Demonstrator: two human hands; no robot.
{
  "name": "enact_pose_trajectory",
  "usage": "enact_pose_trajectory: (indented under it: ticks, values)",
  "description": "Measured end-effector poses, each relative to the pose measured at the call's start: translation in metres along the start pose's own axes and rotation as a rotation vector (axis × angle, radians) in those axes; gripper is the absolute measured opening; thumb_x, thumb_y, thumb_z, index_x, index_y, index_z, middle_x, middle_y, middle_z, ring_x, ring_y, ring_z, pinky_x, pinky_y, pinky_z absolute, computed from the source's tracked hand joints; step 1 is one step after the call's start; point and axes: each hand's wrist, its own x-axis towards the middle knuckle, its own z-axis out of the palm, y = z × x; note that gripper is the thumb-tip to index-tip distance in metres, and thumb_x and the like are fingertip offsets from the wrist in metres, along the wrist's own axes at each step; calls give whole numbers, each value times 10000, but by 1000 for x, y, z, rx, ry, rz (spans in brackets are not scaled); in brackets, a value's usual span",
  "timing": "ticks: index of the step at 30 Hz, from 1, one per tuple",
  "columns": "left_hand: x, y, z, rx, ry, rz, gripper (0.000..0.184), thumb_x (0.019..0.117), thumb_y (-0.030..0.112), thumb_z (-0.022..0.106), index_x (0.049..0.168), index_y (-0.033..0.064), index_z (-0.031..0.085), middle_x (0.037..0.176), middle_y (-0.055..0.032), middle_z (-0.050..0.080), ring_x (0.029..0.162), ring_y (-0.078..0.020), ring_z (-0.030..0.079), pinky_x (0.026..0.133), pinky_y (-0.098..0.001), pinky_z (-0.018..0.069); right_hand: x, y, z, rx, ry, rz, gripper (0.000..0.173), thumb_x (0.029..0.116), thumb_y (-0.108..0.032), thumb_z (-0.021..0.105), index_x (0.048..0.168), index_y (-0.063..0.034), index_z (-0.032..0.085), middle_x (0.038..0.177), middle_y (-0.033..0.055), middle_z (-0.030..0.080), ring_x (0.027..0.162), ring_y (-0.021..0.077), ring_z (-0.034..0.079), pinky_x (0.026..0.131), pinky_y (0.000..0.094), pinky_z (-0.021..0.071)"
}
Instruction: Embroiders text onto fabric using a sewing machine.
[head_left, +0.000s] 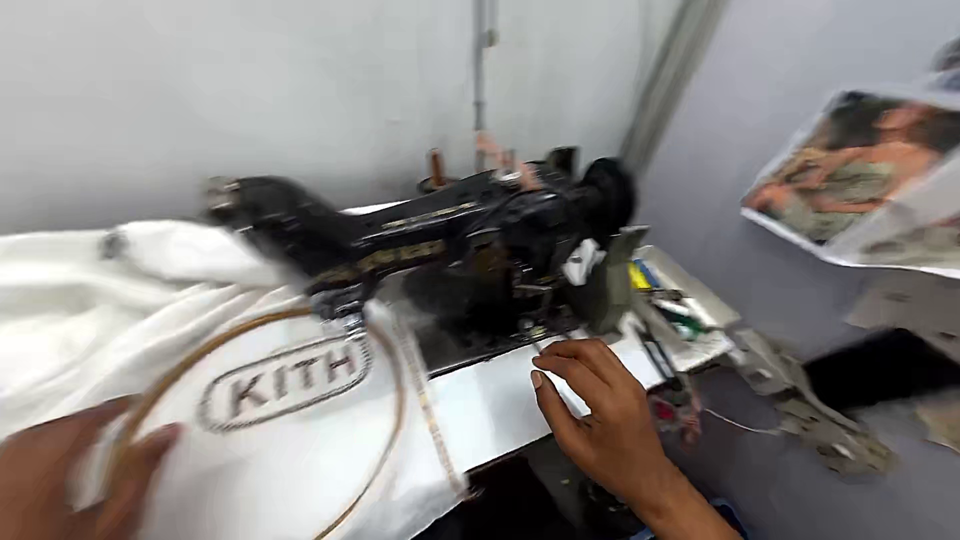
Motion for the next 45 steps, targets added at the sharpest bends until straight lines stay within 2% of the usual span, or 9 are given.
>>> enact_pose_trajectory:
  ticks: [4, 9, 12, 18, 25, 31, 37, 42, 45]
  values:
    - [-28, -41, 29, 267, 5, -103, 557, 967, 428, 665, 1263, -43, 677, 970, -304, 712, 867, -540, 693, 711, -742, 507, 55, -33, 66, 170, -382, -302, 257, 1021, -210, 555, 1145, -82, 740, 1193, 62, 703, 1141, 193, 661, 971, 369, 559]
    - [-32, -49, 45, 285, 37, -201, 477, 996, 370, 663, 1260, -27, 683, 1137, -234, 714, 922, -432, 722, 768, -649, 559, 101, -43, 134, 33, -707, -285, 377, 1081, -235, 502, 1341, 11, 619, 1374, 205, 619, 1313, 365, 576, 1104, 538, 456]
    - [-22, -67, 50, 242, 29, -156, 427, 1041, 288, 603, 1333, -21, 642, 1388, -224, 621, 1138, -407, 688, 900, -616, 552, 103, -48, 135, -62, -691, -306, 378, 1068, -272, 533, 1250, 31, 669, 1275, 222, 650, 1228, 382, 618, 1028, 530, 508]
    - [52, -121, 40, 144, -58, 113, 362, 1014, 10, 544, 1369, 5, 616, 1357, -237, 621, 1196, -447, 634, 981, -658, 502, 110, -59, 125, -116, -573, -188, 228, 991, -217, 628, 889, -26, 700, 871, 156, 668, 820, 342, 697, 674, 537, 569]
    - [125, -106, 5, 261, -339, 126, 406, 1021, 228, 641, 1376, 32, 615, 1305, -238, 622, 1207, -424, 609, 1014, -633, 466, 144, -68, 145, 151, -561, 161, 280, 906, -107, 748, 1096, 89, 685, 1076, 264, 692, 1063, 357, 655, 978, 520, 472]
    - [138, -63, 14, 139, -194, 402, 243, 1046, 270, 581, 1096, 99, 747, 837, -108, 713, 772, -310, 697, 703, -586, 549, 139, -65, 151, 256, -548, 304, 239, 970, -26, 639, 1176, 95, 634, 1091, 227, 666, 1006, 210, 636, 950, 353, 490]
    - [108, -45, 61, 60, -123, 701, 403, 1038, 373, 534, 1318, 121, 675, 1413, -68, 621, 1275, -306, 596, 969, -530, 522, 138, -67, 145, 210, -525, 283, 161, 948, -44, 663, 1079, 49, 656, 960, 116, 656, 878, 52, 598, 829, 210, 480]
    - [94, -45, 68, 145, -147, 635, 501, 1053, 444, 447, 1427, 149, 604, 1536, -27, 530, 1394, -324, 502, 991, -559, 479, 139, -60, 152, 294, -524, 276, 183, 923, -47, 686, 1089, 29, 665, 959, 79, 661, 890, 8, 595, 844, 176, 474]
    - [92, -46, 69, 153, -153, 622, 502, 1053, 447, 431, 1434, 170, 602, 1541, -8, 526, 1394, -329, 498, 987, -564, 479, 113, 14, 222, 533, -60, -312, 216, 916, -274, 727, 1038, -95, 717, 939, -54, 677, 934, -90, 585, 826, 113, 461]
